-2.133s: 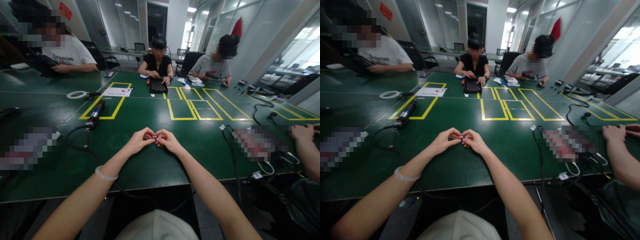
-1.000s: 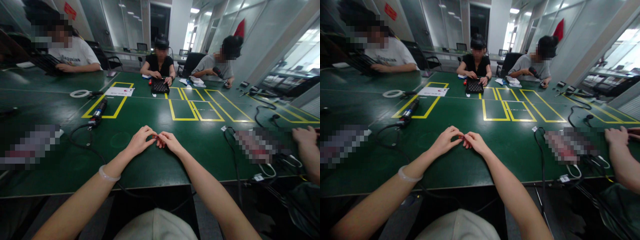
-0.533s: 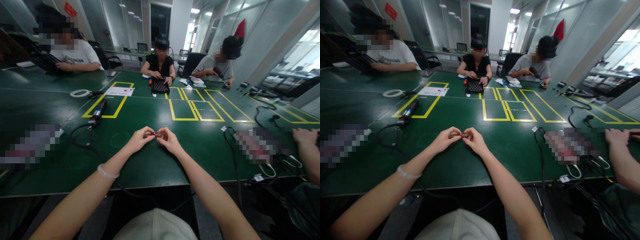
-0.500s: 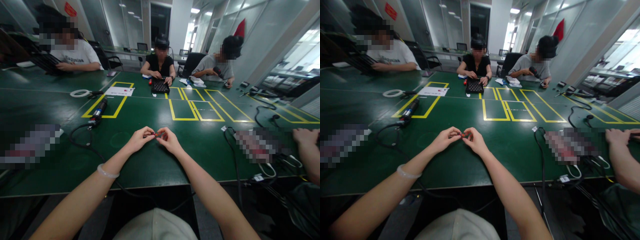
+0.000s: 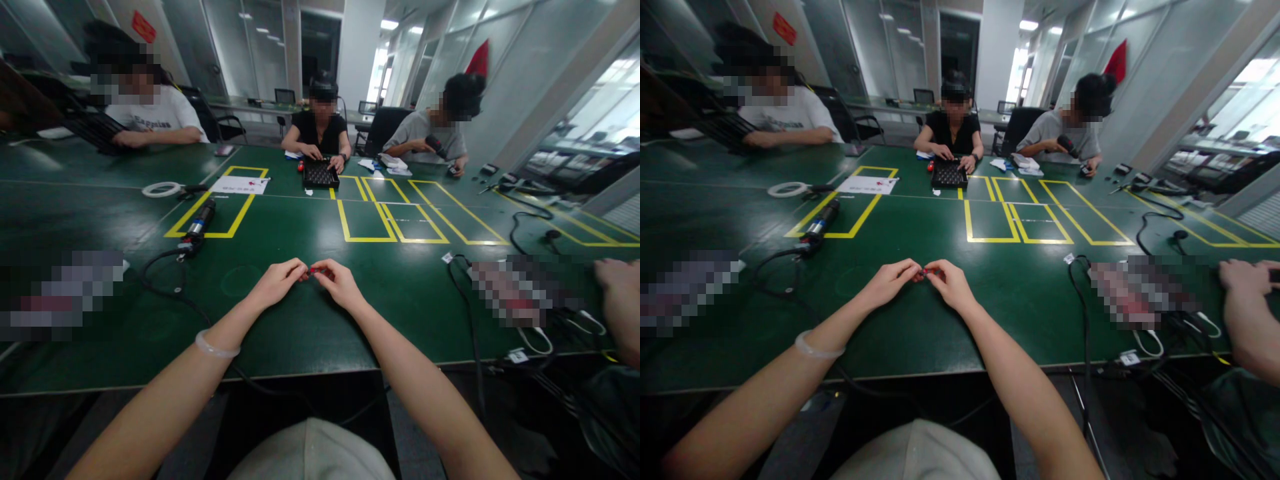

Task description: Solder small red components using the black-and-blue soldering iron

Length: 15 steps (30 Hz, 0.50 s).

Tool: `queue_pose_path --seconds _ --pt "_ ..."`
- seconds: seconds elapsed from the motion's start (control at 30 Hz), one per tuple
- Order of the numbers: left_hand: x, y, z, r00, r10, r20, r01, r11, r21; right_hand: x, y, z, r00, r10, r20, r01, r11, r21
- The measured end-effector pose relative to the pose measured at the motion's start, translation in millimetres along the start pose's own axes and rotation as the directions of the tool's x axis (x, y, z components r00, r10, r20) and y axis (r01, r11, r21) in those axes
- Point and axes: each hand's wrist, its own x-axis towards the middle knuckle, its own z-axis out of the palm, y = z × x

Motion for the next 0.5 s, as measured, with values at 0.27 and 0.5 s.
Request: queue_pose_path --seconds 0.27,0.5 --pt "5 -47 -69 0.967 -0.049 -0.252 0.171 0.855 0.490 0 4 -3 0.996 0.078 -0.051 -0.072 0.990 0.124" --pt "-8 -142 -173 0.813 -0.249 -0.527 0.544 0.650 0.531 -1 2 -3 0.997 0.070 -0.011 -0.068 0.992 0.108"
